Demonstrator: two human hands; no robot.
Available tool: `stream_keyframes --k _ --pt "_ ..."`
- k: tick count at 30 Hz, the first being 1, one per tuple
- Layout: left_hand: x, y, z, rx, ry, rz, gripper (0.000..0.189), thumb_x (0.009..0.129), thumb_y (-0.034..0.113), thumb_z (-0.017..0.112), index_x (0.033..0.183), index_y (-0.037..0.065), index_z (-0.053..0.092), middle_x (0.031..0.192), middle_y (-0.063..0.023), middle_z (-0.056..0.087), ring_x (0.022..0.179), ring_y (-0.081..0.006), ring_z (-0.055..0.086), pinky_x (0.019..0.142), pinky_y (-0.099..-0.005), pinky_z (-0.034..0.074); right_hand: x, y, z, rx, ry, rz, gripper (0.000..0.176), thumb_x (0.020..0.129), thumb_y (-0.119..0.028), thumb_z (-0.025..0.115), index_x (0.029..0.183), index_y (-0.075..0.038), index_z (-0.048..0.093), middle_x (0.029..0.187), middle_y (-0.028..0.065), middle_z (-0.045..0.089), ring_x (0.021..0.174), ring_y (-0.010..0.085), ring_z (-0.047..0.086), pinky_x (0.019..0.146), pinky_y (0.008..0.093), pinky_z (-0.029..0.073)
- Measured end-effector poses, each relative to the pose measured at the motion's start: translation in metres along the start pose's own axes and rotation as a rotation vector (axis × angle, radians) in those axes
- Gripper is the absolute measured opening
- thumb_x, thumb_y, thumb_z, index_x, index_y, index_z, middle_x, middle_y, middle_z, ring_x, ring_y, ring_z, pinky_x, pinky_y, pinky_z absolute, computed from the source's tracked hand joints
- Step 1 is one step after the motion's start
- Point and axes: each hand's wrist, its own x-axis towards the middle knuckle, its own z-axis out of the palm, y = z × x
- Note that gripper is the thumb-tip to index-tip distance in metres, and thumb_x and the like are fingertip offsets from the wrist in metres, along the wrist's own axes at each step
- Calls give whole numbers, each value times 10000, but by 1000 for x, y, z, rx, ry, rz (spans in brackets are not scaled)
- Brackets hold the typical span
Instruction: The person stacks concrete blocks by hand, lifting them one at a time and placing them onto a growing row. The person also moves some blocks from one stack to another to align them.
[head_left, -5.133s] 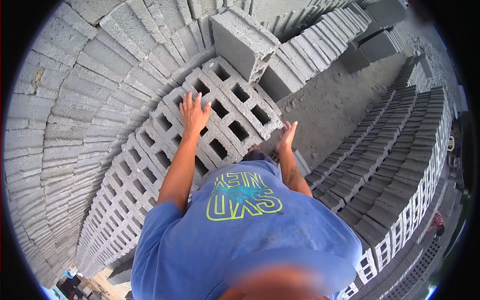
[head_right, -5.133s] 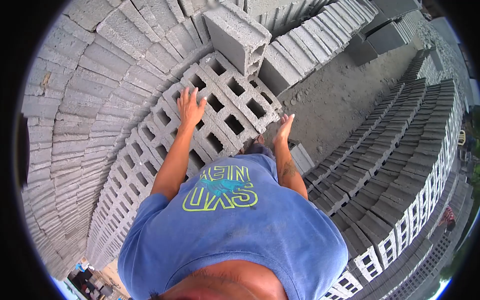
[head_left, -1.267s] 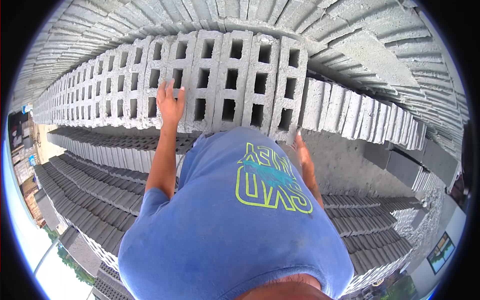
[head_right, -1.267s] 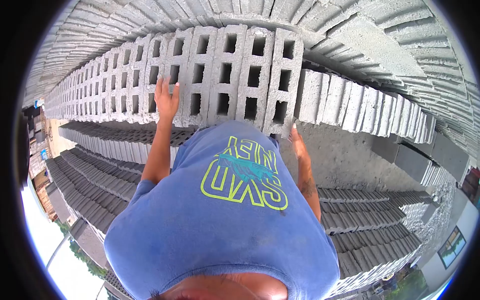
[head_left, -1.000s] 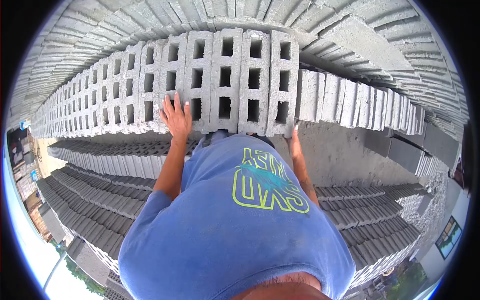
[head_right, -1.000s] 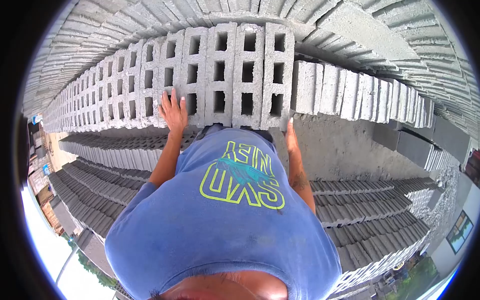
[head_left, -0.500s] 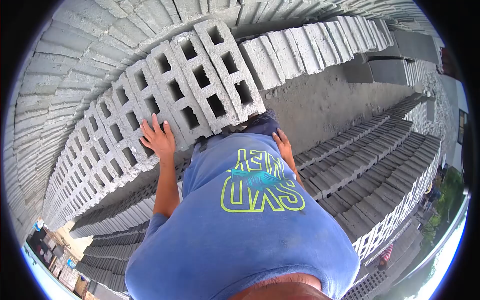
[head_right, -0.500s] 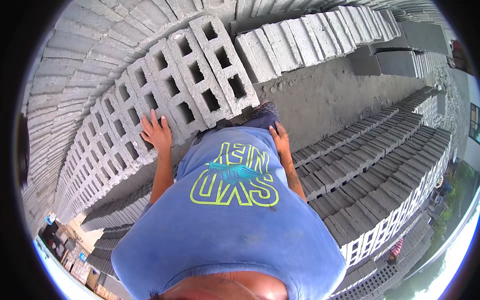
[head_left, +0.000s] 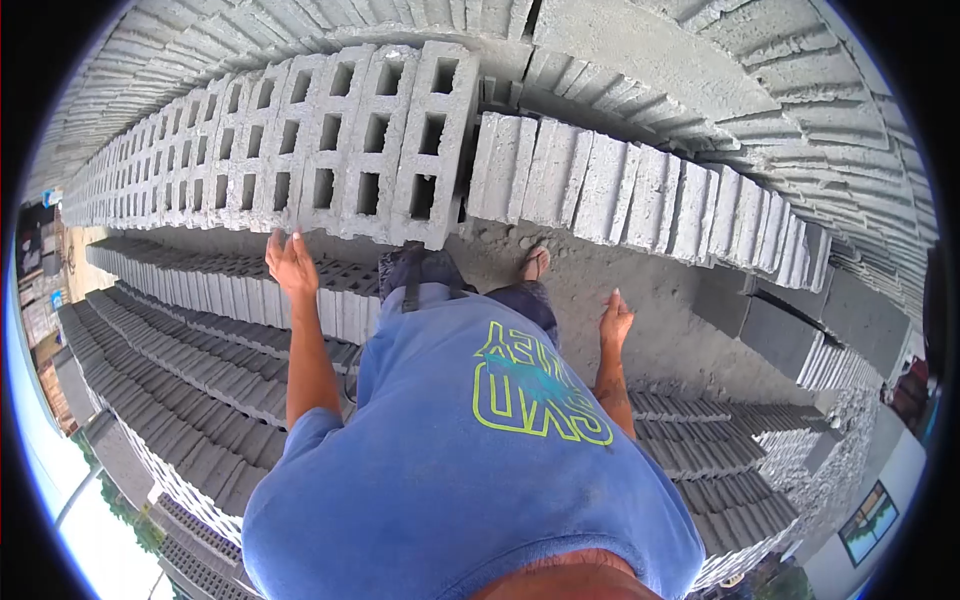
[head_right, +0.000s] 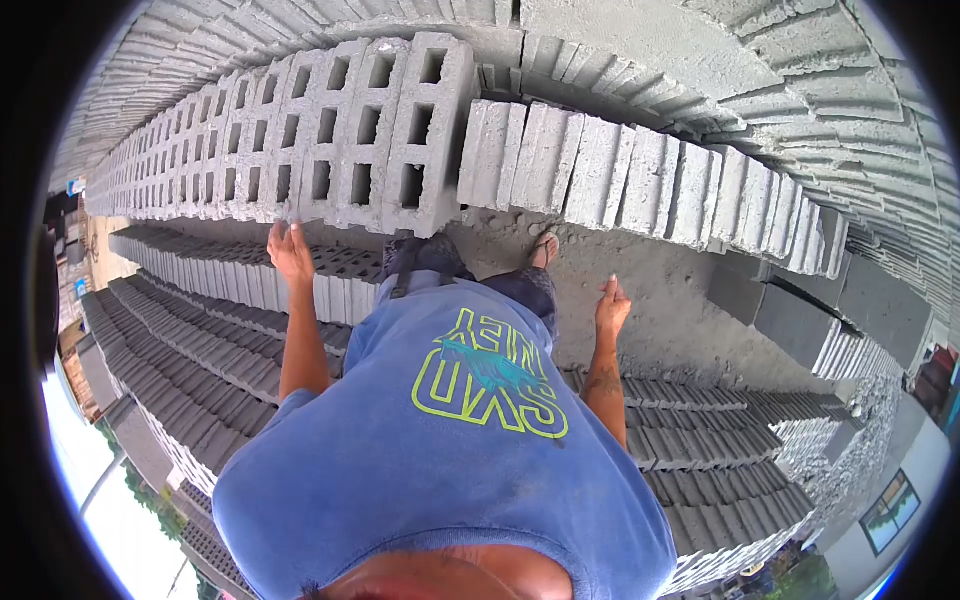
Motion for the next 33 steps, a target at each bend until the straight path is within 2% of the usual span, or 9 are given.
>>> stream_keyframes --k 4,7,9,10,19,22,24,27,33 --pt "-95 -1 -12 156 -321 -195 352 943 379 511 1118 143 703 1332 -142 500 1270 -371 394 1013 -514 355 31 53 -45 -18 -22 91 506 915 -447 534 710 -2 660 486 53 530 458 147 529 470 309 445" --pt "-151 11 -24 207 -568 -346 325 881 359 589 1089 142 714 1292 -160 557 1244 -373 461 1001 -495 392 61 112 -50 -481 -112 -120 428 883 -381 560 704 -7 664 555 83 593 505 156 563 498 328 464" --pt "-175 11 -21 145 -715 -477 325 852 343 612 1090 145 711 1236 -171 596 1204 -367 509 989 -467 416 52 114 -50 -256 -380 288 341 851 -325 578 749 -15 679 624 85 644 546 170 596 530 317 471" --pt "-185 12 -19 68 -859 -589 330 823 327 636 1091 149 707 1180 -183 635 1164 -361 558 978 -439 440 49 110 -45 -272 -391 281 341 851 -325 578 749 -15 679 624 85 644 546 170 596 530 317 471" --pt "-216 45 34 -331 -820 -614 369 824 293 603 1119 85 679 1077 -197 671 1065 -351 623 923 -376 474 74 -35 26 -208 -657 109 352 830 -342 641 964 -19 689 908 88 696 813 167 649 678 277 478" --pt "-232 41 55 -425 -669 -638 368 833 283 566 1124 87 677 1033 -218 671 1025 -366 633 888 -393 484 90 -90 35 -336 -802 -105 327 878 -304 626 998 -5 679 930 80 699 866 162 652 756 287 489" --pt "-242 57 34 -465 -514 -751 361 836 278 566 1110 74 680 996 -237 666 995 -396 631 860 -394 494 62 -148 42 -505 -1195 -508 270 914 -230 609 1000 16 679 910 106 713 858 167 667 772 294 504" --pt "-282 74 11 -446 -451 -931 361 827 278 589 1107 69 680 981 -237 671 994 -393 633 859 -397 494 17 -227 48 -418 -1433 -483 270 930 -227 605 1017 20 670 900 116 715 882 185 670 812 310 502" --pt "-370 86 31 -220 -749 -869 366 815 258 599 1133 91 668 1033 -222 667 1006 -393 629 916 -447 489 22 -310 113 -276 -779 -1609 420 922 -276 603 1251 -20 553 1323 202 524 1261 361 465 1043 455 339"
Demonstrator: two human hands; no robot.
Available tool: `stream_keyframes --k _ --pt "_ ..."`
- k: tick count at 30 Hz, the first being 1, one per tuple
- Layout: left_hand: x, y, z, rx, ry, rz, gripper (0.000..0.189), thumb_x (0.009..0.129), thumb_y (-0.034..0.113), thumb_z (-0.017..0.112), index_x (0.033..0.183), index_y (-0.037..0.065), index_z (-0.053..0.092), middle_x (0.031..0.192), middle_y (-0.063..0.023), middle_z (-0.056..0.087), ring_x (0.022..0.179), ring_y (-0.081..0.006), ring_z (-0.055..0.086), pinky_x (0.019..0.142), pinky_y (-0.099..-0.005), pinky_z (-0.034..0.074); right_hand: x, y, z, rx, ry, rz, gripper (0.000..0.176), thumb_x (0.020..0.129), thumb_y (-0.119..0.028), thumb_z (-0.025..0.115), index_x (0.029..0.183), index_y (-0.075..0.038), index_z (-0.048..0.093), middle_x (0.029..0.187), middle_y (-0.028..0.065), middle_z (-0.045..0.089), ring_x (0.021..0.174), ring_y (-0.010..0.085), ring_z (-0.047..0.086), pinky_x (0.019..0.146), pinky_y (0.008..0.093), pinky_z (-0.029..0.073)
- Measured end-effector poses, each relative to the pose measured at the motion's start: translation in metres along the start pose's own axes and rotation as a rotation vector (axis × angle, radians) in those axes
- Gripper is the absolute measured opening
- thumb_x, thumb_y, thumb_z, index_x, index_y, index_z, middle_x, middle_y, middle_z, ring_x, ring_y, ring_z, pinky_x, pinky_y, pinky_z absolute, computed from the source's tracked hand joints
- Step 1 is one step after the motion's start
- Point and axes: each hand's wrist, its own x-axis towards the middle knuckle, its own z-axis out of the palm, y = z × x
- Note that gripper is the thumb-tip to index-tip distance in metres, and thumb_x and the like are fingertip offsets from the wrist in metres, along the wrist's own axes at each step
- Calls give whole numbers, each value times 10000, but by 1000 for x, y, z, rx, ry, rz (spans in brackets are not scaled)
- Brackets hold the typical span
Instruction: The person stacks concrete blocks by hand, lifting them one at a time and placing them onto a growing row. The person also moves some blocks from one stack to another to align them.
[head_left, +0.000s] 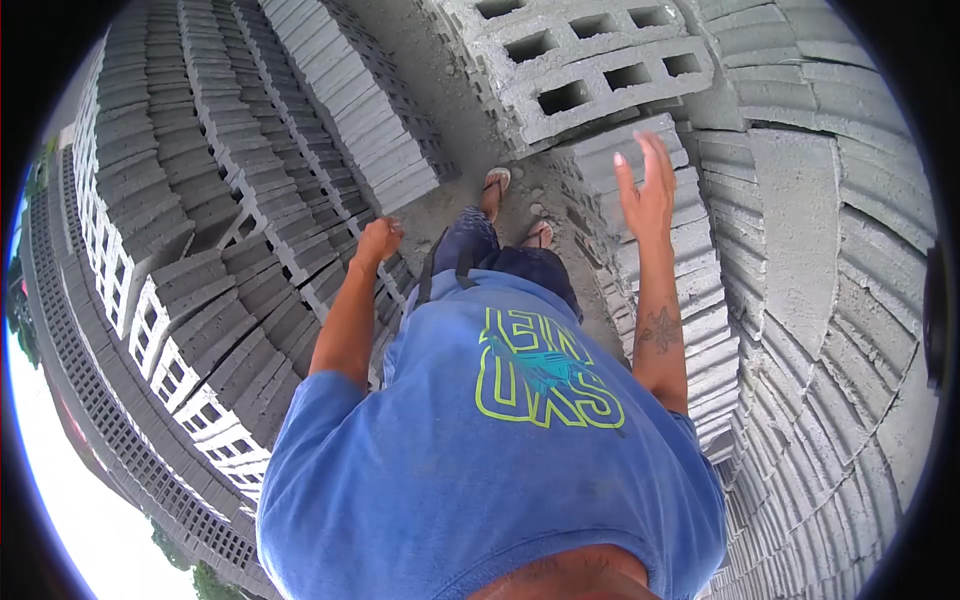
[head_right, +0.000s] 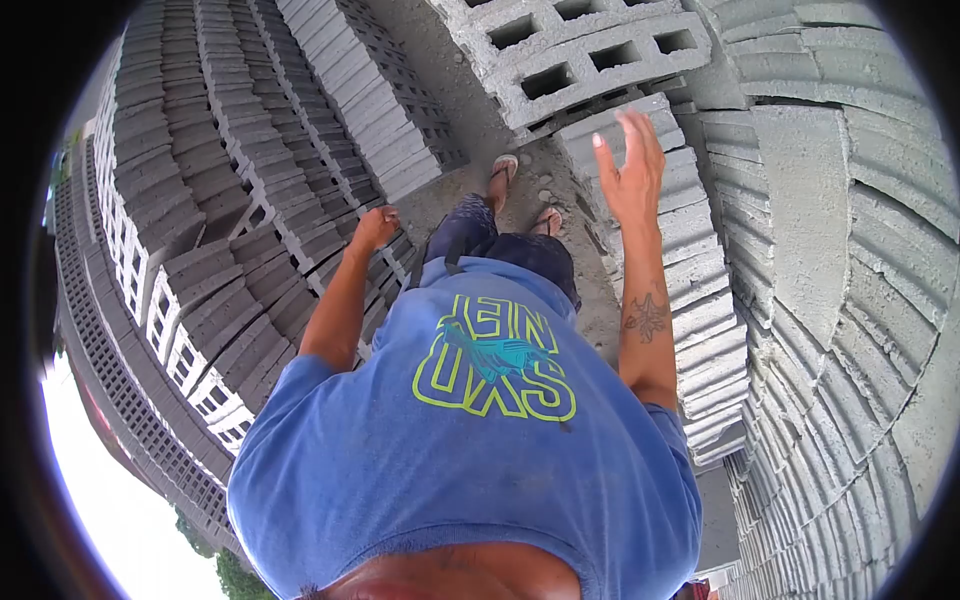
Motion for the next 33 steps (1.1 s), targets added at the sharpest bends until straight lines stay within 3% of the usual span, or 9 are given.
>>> stream_keyframes --k 3,6,14,17,19,23,25,29,33 --pt "9 6 15 62 -61 63 355 816 258 585 1119 92 664 1040 -217 667 986 -397 635 889 -462 500 2 51 23 -124 50 19 542 945 -365 542 1368 -39 448 1437 211 404 1361 374 333 1100 538 210" --pt "37 33 15 190 -58 210 321 811 262 583 1072 100 676 1023 -202 675 1022 -374 626 911 -466 478 -22 82 47 -553 -143 54 645 973 -465 402 1459 -48 325 1510 196 303 1421 348 230 1127 573 111" --pt "218 31 108 605 -33 606 451 827 258 593 1258 125 597 1211 -91 614 1219 -305 509 1087 -485 259 -13 71 53 -540 -163 83 549 989 -333 350 1432 -8 370 1510 196 313 1418 347 251 1136 549 77" --pt "259 25 134 897 -394 563 522 824 296 622 1318 137 564 1267 -74 607 1268 -313 481 1131 -507 167 -16 71 53 -559 -186 113 546 987 -321 342 1428 1 371 1508 199 316 1420 348 249 1139 539 75" --pt "281 23 137 1092 -657 623 462 796 262 607 1229 102 623 1280 -89 597 1281 -311 474 1130 -554 143 -15 72 55 -566 -173 117 546 986 -318 340 1426 4 371 1507 200 316 1421 347 247 1141 533 73" --pt "277 29 125 1082 -681 609 461 731 297 703 1165 144 676 1230 -73 633 1226 -275 534 1125 -523 172 -18 73 52 -598 -173 89 543 981 -301 333 1429 4 360 1505 196 320 1422 341 246 1147 522 74" --pt "277 21 127 1066 -659 603 592 702 302 741 1256 143 609 1209 -68 640 1226 -273 532 1109 -515 204 -16 71 52 -592 -187 111 538 976 -292 330 1436 -13 356 1509 182 319 1422 338 249 1147 525 76" --pt "219 -17 105 1109 -516 741 550 815 301 649 1314 105 526 1187 -41 656 1199 -247 549 1091 -452 209 -17 72 51 -550 -161 92 534 992 -322 337 1449 -46 343 1518 157 308 1426 332 229 1153 523 71" --pt "152 -25 43 985 -316 992 592 788 266 636 1332 78 496 1018 -63 674 1069 -239 577 1064 -422 243 -22 19 58 -486 -86 178 643 932 -361 551 1456 -71 315 1528 160 282 1441 307 201 1152 541 45"
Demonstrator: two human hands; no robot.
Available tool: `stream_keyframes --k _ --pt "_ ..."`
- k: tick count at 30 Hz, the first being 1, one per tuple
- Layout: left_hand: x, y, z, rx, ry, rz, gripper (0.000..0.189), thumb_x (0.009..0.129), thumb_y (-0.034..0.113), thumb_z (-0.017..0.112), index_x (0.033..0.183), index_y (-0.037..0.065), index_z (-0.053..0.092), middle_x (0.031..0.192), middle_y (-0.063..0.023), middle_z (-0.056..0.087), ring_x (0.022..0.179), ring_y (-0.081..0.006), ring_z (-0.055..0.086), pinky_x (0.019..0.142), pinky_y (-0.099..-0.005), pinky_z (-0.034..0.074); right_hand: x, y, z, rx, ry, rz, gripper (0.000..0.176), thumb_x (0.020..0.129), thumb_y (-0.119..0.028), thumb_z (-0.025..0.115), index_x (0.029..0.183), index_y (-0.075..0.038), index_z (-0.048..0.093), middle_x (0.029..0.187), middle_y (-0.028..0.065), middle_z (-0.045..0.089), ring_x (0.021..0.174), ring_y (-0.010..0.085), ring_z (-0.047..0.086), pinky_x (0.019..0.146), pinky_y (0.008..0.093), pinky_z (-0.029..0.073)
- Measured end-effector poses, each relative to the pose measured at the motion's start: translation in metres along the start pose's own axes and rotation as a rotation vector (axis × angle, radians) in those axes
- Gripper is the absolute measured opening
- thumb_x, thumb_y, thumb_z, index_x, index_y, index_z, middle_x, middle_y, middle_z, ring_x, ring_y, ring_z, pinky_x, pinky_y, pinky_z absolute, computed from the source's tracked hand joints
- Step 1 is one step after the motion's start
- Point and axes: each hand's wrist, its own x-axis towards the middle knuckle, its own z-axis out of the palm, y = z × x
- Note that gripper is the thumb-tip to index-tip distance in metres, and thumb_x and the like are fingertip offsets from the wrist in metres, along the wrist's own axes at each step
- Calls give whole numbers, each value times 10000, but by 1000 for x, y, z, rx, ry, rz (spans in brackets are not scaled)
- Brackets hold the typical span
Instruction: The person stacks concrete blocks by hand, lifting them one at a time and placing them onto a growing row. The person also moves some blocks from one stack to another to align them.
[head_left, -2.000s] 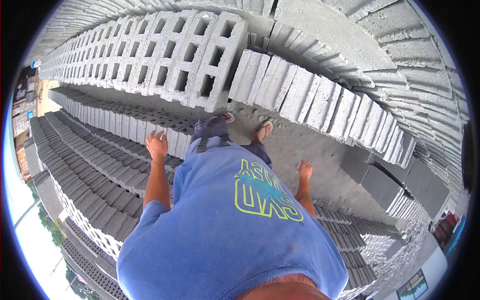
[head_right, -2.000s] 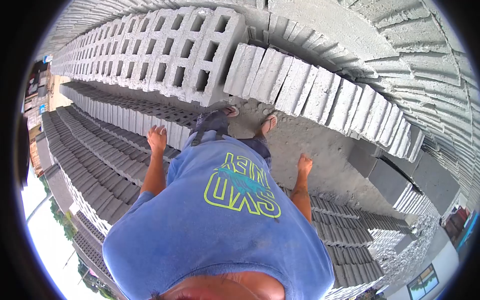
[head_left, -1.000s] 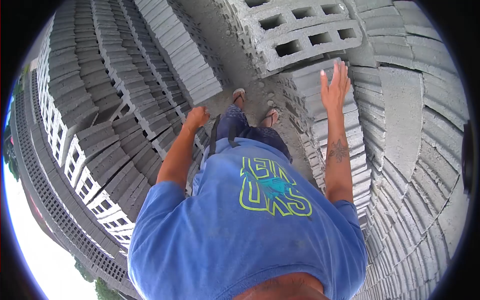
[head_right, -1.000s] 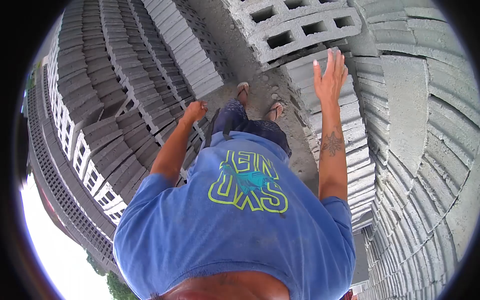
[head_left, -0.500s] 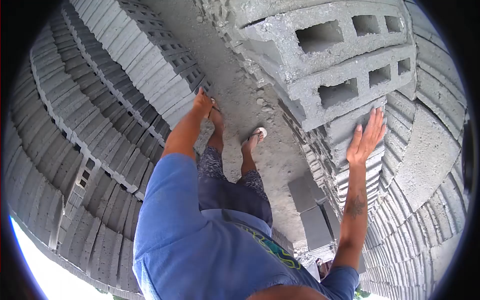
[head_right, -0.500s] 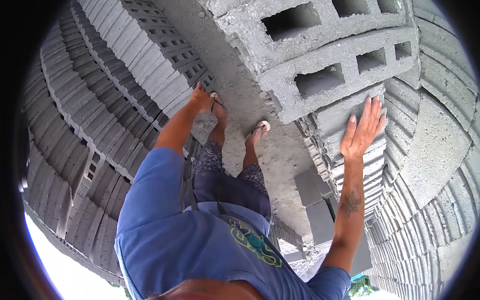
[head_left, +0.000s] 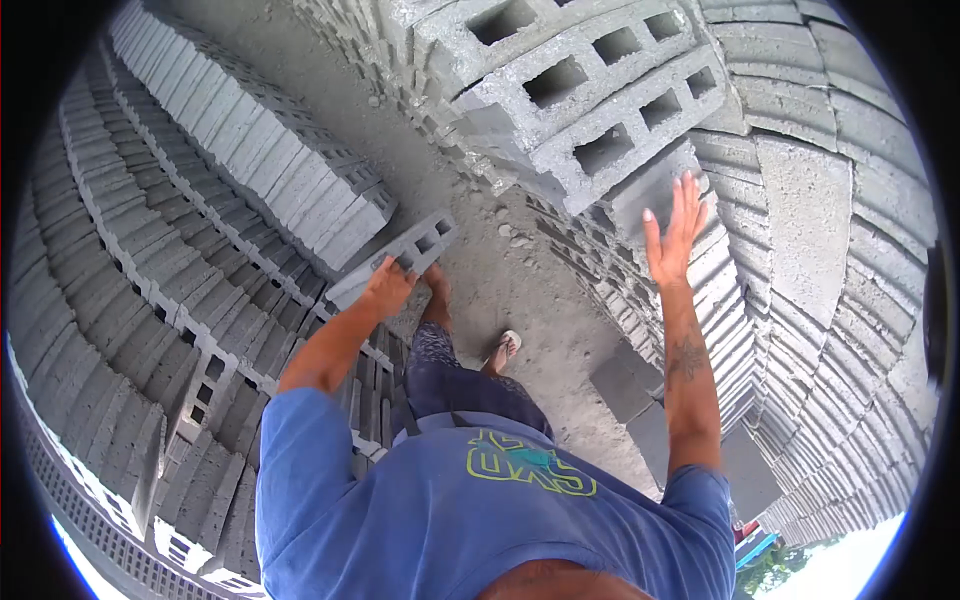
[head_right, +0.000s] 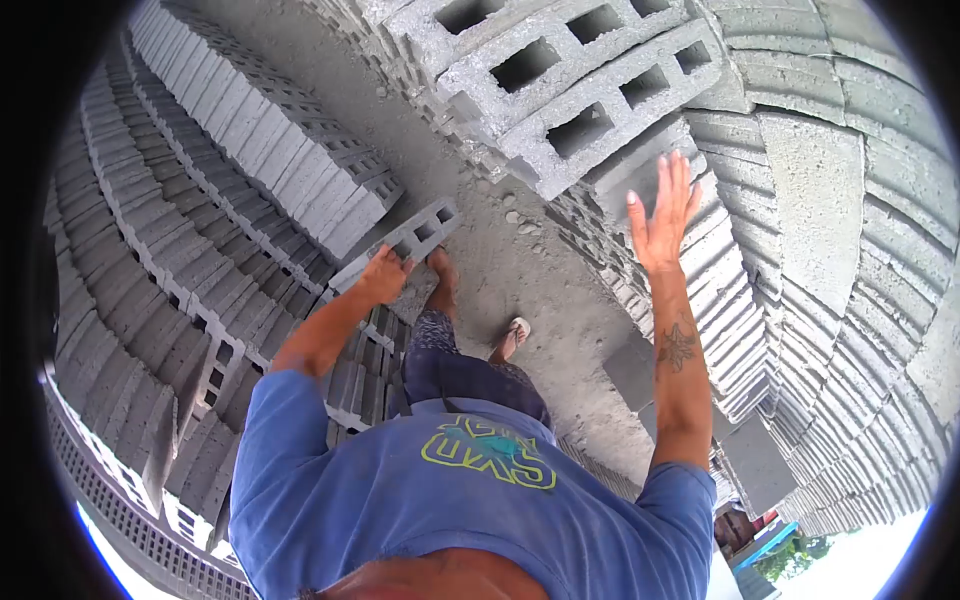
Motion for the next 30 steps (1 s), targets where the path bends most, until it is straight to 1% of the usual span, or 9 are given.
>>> stream_keyframes --k 2,4,6,10,17,20,23,26,30 --pt "-53 10 -55 -64 108 61 659 721 265 679 1329 77 509 955 -65 668 1010 -239 590 1027 -411 280 -31 -73 -9 187 -87 -122 803 785 -324 749 1435 -79 348 1500 144 346 1413 263 283 1165 509 120" --pt "-97 18 -106 -122 133 114 701 654 259 702 1309 75 538 900 -74 655 964 -239 598 984 -412 309 -75 -121 6 411 -433 -265 926 692 -319 821 1440 -74 333 1466 136 391 1402 261 305 1170 500 155" --pt "-138 30 -154 -150 174 163 707 610 249 704 1281 71 568 839 -77 637 912 -235 608 957 -417 325 -114 -149 30 395 -630 -182 932 668 -303 829 1430 -59 353 1450 134 413 1400 268 307 1176 494 147" --pt "-215 63 -248 -157 222 208 715 574 232 698 1262 72 584 758 -63 617 817 -235 616 949 -422 330 -146 -150 68 357 -585 -253 891 648 -272 831 1391 -38 397 1414 126 450 1382 259 336 1172 479 170" --pt "-302 130 -387 -125 83 109 707 573 220 713 1270 229 598 666 -19 558 723 -201 581 932 -449 316 -119 -165 58 921 -330 -562 548 622 -240 834 1078 -44 602 1094 105 578 1112 314 523 949 426 417" --pt "-328 159 -439 -98 88 -14 712 551 193 733 1251 240 618 608 2 496 673 -184 547 892 -444 318 -84 -167 2 1063 -479 -555 541 625 -221 831 1067 -24 590 1022 111 557 1039 324 543 863 419 456" --pt "-354 192 -493 -116 231 -177 754 468 157 746 1214 168 636 619 -4 498 633 -195 509 812 -432 313 -22 -142 -70 1032 -346 -738 551 610 -208 835 1069 -35 584 998 100 548 996 311 552 821 418 463" --pt "-352 212 -527 -104 456 -193 817 394 164 756 1194 68 623 635 -21 490 595 -222 469 759 -420 296 50 -95 -167 835 -259 -887 517 634 -199 817 1063 -40 575 966 89 546 952 304 561 799 424 452" --pt "-309 192 -527 18 729 -89 786 453 168 755 1211 32 597 670 -34 492 612 -225 475 748 -409 299 125 -36 -254 387 -179 -956 480 643 -188 797 1023 -51 539 950 62 531 918 287 561 754 426 449"
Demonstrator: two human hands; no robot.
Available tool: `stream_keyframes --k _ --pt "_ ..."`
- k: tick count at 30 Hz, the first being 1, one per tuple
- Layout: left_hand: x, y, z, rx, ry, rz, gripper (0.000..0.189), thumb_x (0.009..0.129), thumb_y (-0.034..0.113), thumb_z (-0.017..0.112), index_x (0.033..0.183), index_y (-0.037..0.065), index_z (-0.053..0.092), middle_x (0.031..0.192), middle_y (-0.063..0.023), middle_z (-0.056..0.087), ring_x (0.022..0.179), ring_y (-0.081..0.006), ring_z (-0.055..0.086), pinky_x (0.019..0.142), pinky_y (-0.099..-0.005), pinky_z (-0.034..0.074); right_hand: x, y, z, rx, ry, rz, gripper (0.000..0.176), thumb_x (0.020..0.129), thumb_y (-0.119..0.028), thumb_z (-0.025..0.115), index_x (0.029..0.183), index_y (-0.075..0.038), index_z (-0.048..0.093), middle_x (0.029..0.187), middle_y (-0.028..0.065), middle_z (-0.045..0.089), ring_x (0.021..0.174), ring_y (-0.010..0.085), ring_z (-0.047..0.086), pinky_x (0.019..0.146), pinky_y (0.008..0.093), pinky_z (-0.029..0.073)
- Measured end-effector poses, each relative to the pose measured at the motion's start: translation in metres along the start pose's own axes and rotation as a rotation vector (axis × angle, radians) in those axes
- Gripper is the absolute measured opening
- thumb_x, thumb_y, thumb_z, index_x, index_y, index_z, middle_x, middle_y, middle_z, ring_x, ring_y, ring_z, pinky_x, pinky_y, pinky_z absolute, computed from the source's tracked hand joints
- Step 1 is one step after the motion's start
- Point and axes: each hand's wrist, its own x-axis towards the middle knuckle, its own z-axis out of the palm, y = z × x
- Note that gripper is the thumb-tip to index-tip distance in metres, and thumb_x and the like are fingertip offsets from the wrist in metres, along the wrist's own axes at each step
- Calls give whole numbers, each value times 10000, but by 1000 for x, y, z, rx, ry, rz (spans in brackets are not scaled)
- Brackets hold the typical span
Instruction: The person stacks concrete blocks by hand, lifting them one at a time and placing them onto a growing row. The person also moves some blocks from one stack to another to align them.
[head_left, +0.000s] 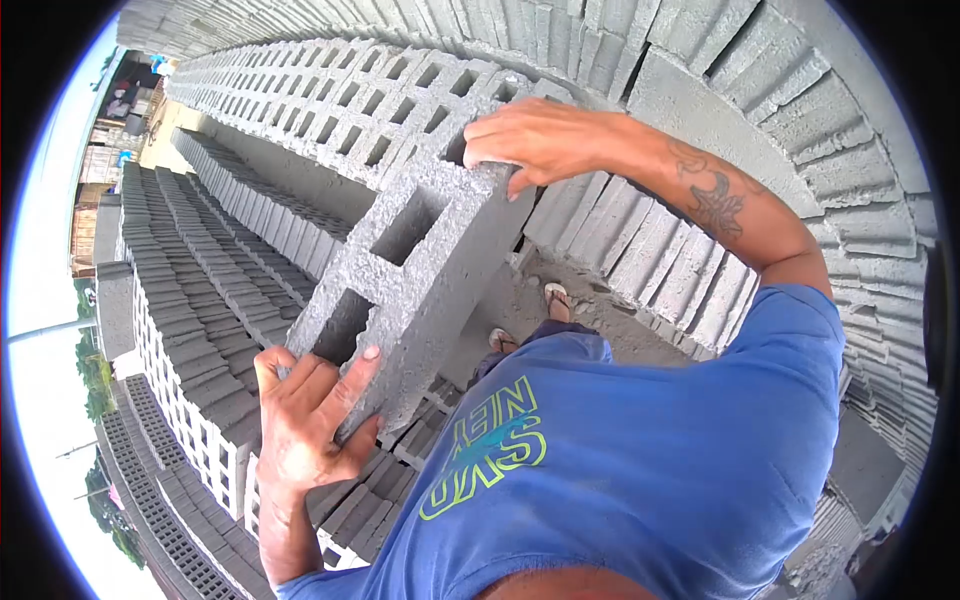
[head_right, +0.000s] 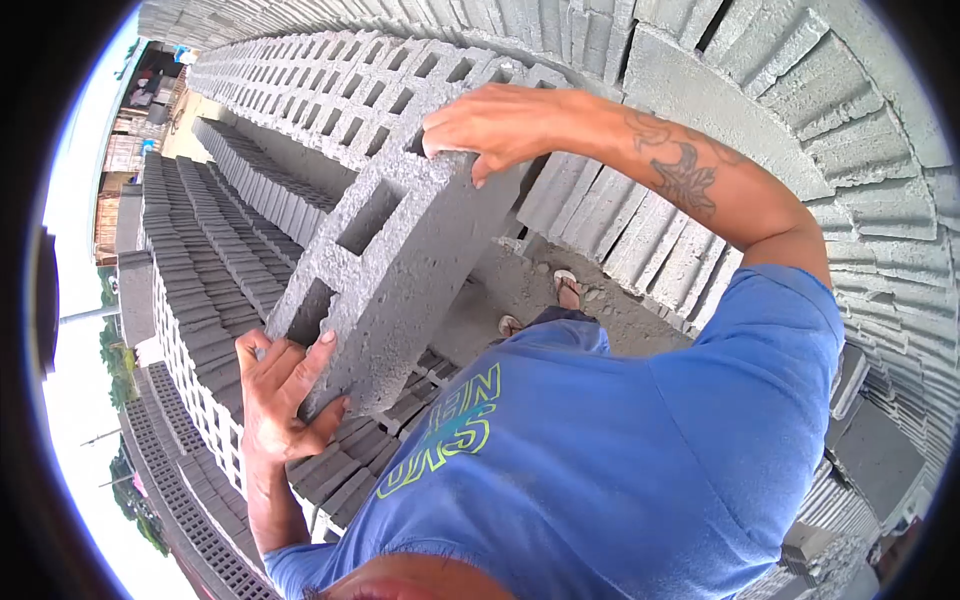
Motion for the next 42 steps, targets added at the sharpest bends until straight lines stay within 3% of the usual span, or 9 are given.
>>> stream_keyframes --k 5,10,22,32,34,36,37,41,42 --pt "75 -37 87 0 289 52 694 561 125 777 1227 44 600 756 -31 510 742 -196 526 756 -367 303 -19 61 -56 -378 -61 140 448 643 -133 796 969 -56 499 944 61 508 934 292 554 796 439 447" --pt "144 -74 197 -24 369 55 696 603 151 787 1271 123 591 793 -25 537 769 -202 513 738 -373 307 -46 152 -21 -471 -82 182 465 612 -66 797 952 -61 480 956 74 504 997 293 532 860 434 440" --pt "165 -86 200 -57 379 104 718 556 142 756 1257 168 605 717 -10 424 697 -194 452 709 -378 293 -68 173 -7 -270 95 203 464 630 -27 772 1046 -60 570 1017 66 550 1027 297 523 923 417 432" --pt "162 -83 209 -106 423 116 689 593 93 693 1271 163 595 734 -16 478 741 -198 488 746 -391 330 -69 164 -13 -255 64 219 470 630 34 754 1057 -40 575 1020 96 558 1029 322 526 896 425 436" --pt "161 -86 211 -101 416 113 648 625 102 668 1268 151 598 747 -24 501 755 -200 501 756 -396 332 -69 164 -13 -264 -11 267 499 628 44 749 1090 -41 582 1081 106 570 1086 324 525 926 413 440" --pt "159 -92 219 -125 510 151 624 640 105 645 1262 141 602 730 -19 496 735 -202 497 763 -398 330 -71 162 -4 -398 99 259 521 629 47 749 1117 -47 591 1183 111 573 1188 324 501 981 394 438" --pt "151 -91 220 -138 521 155 624 640 105 645 1262 141 602 730 -19 496 735 -202 497 763 -398 330 -69 159 -3 -482 -13 380 640 663 13 759 1256 -119 558 1337 84 516 1294 286 436 1064 399 393" --pt "114 -99 211 -233 582 103 548 742 229 701 1264 131 566 1292 -115 472 1255 -311 408 1045 -522 272 -50 98 27 -702 110 680 770 671 14 757 1366 -164 479 1420 107 450 1351 316 368 1115 453 289" --pt "93 -105 214 -247 596 99 548 742 229 701 1264 131 566 1292 -115 472 1255 -311 408 1045 -522 272 -45 79 34 -714 93 676 770 671 14 757 1366 -164 479 1420 107 450 1351 316 368 1115 453 289"
